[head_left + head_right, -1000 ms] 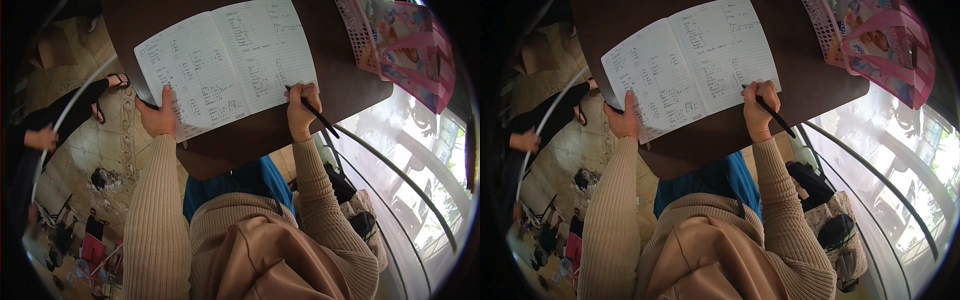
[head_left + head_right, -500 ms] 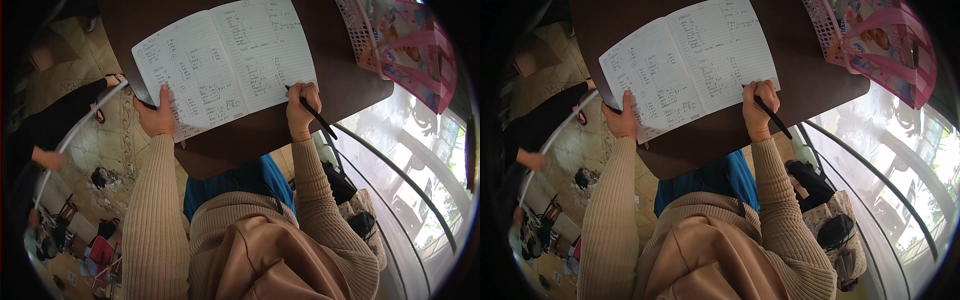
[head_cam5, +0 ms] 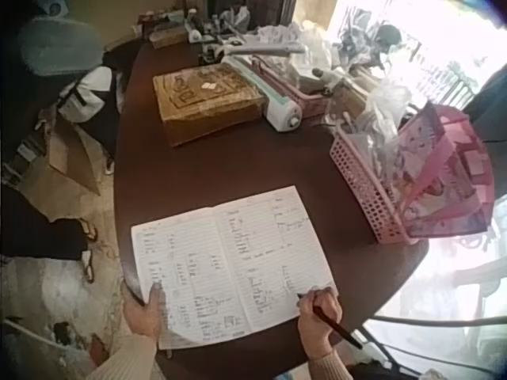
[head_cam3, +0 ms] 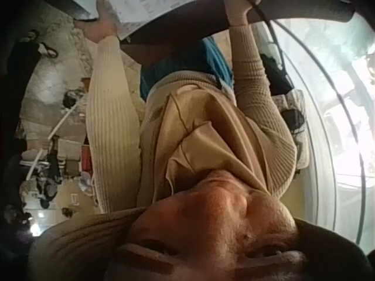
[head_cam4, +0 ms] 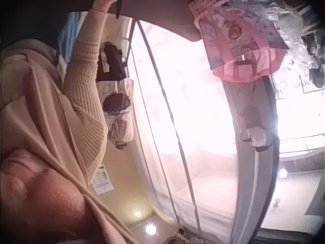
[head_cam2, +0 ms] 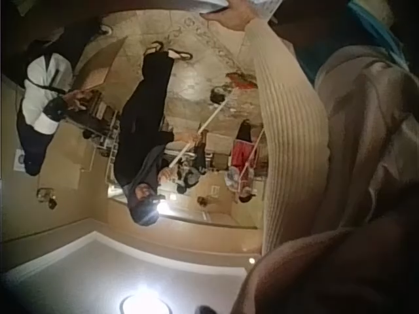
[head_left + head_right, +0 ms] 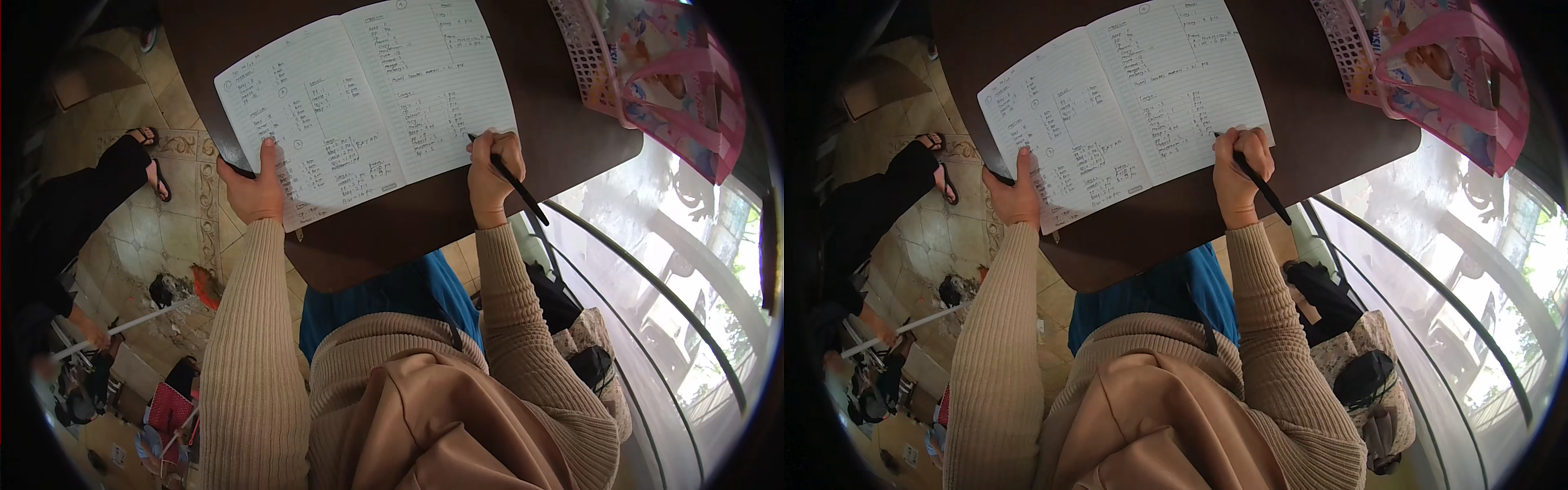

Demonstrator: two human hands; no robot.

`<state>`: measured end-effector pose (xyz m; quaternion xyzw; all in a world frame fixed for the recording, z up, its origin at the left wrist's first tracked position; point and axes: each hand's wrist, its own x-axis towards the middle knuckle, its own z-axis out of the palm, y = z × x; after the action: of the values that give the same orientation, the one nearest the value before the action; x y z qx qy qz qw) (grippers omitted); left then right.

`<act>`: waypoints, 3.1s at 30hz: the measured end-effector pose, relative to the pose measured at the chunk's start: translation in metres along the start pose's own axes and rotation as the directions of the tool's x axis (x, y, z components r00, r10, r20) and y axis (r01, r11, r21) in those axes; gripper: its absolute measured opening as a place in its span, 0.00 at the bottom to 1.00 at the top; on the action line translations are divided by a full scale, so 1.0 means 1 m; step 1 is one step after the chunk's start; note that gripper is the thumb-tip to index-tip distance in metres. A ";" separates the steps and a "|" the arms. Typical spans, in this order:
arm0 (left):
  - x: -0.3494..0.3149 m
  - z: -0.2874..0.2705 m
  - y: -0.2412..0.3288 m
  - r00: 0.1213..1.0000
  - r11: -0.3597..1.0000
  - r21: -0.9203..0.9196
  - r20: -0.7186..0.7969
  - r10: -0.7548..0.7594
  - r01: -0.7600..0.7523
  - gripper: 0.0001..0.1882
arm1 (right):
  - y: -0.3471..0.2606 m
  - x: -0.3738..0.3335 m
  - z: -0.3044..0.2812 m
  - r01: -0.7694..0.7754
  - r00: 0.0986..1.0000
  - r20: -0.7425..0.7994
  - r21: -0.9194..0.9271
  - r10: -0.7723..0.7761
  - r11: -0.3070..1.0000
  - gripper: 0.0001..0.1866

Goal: The recorder sits at a desk and writes notes and numbers into a notebook while other staff members clean the kitchen area.

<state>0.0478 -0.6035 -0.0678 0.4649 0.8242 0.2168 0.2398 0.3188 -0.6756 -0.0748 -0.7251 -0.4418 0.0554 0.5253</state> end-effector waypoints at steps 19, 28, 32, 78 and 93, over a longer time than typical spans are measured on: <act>0.001 0.002 -0.001 1.000 0.998 -0.062 0.011 0.006 -0.005 0.47 | -0.001 -0.011 -0.003 -0.212 0.977 0.025 0.249 0.212 0.945 0.16; 0.002 0.003 -0.008 1.000 0.999 -0.033 -0.004 0.014 -0.014 0.48 | 0.000 -0.011 -0.002 -0.084 0.995 0.056 0.126 0.078 0.988 0.16; 0.002 0.002 -0.006 1.000 0.999 -0.050 0.009 0.005 -0.005 0.48 | -0.001 -0.011 -0.002 -0.035 0.998 0.061 0.112 0.028 0.993 0.16; -0.003 0.000 0.000 1.000 0.999 -0.036 0.001 0.015 -0.015 0.44 | 0.009 -0.011 -0.006 -0.032 0.999 -0.033 0.050 0.033 0.998 0.16; 0.024 0.024 -0.021 0.999 0.997 0.069 -0.029 -0.028 0.030 0.48 | 0.000 0.013 -0.025 -0.371 0.927 0.014 0.199 0.375 0.907 0.08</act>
<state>0.0372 -0.5894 -0.1039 0.4576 0.8413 0.1911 0.2151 0.3401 -0.6842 -0.0587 -0.7408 -0.2809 0.1894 0.5800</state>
